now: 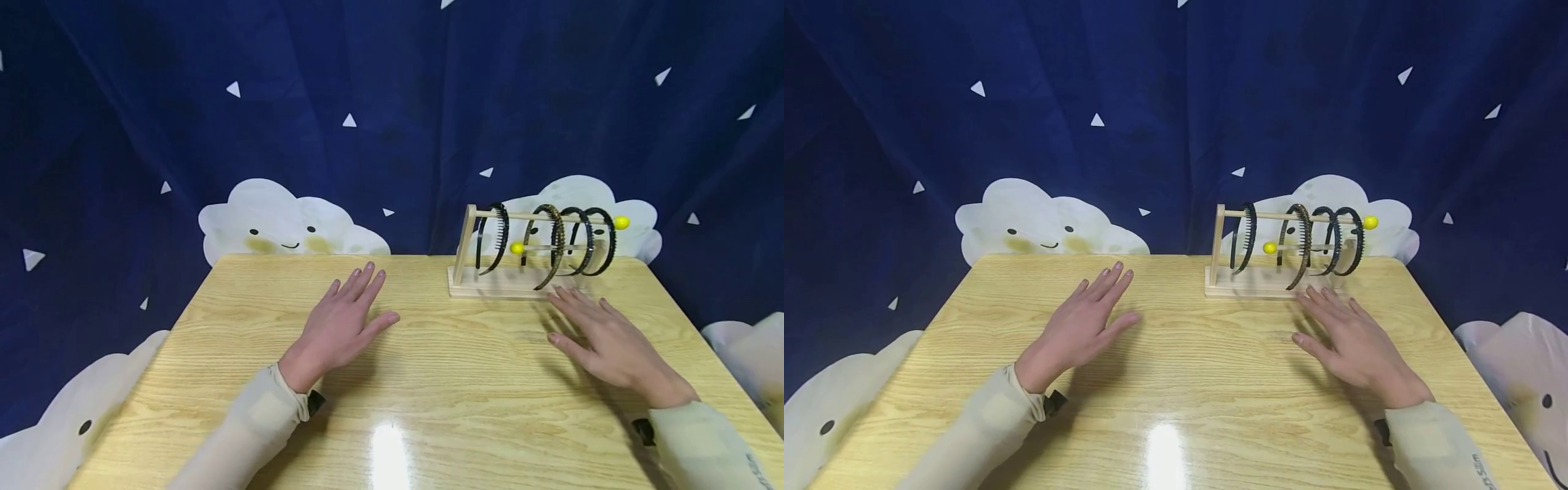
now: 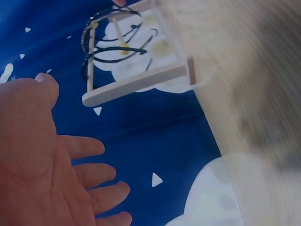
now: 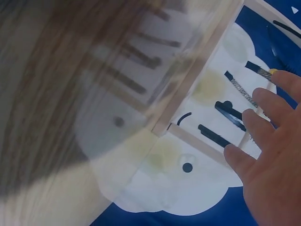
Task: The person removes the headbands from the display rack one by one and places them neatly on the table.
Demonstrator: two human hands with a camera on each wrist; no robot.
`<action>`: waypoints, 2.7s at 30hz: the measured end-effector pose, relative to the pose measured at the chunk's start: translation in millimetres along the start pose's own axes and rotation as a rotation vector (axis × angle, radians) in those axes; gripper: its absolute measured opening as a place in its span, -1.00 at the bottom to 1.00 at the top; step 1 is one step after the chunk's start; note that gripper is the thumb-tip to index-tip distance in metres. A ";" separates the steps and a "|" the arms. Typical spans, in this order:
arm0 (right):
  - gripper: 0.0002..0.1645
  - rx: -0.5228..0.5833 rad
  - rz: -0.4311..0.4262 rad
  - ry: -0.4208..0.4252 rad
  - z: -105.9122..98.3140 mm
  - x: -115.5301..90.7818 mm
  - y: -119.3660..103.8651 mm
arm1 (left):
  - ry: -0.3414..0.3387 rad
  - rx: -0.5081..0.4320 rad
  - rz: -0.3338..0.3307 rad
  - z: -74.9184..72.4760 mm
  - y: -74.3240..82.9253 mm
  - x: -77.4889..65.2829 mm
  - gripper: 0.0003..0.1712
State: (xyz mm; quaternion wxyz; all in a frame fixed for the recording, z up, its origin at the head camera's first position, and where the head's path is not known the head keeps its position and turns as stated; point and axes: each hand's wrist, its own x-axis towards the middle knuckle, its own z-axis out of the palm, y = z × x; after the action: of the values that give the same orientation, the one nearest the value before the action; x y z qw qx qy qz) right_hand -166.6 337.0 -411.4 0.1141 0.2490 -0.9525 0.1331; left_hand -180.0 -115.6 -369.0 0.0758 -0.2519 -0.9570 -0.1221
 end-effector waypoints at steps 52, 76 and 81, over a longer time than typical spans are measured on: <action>-0.02 -0.078 0.164 -0.222 22.8 22.0 56.0 | 0.408 -0.314 0.152 2.6 91.0 84.4 -0.53; 0.02 -0.065 0.233 -0.320 21.1 26.9 54.3 | 0.474 -0.378 0.084 15.9 112.5 125.5 -0.54; 0.02 -0.069 0.245 -0.326 20.7 27.2 54.8 | 0.482 -0.383 0.062 20.7 115.0 133.1 -0.54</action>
State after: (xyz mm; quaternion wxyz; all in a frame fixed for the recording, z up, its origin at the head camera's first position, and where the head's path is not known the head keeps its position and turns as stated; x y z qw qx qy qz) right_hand -220.5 364.6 -433.9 -0.0499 0.1455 -0.9855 0.0712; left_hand -238.8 48.7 -338.8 0.2554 -0.2544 -0.8629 -0.3543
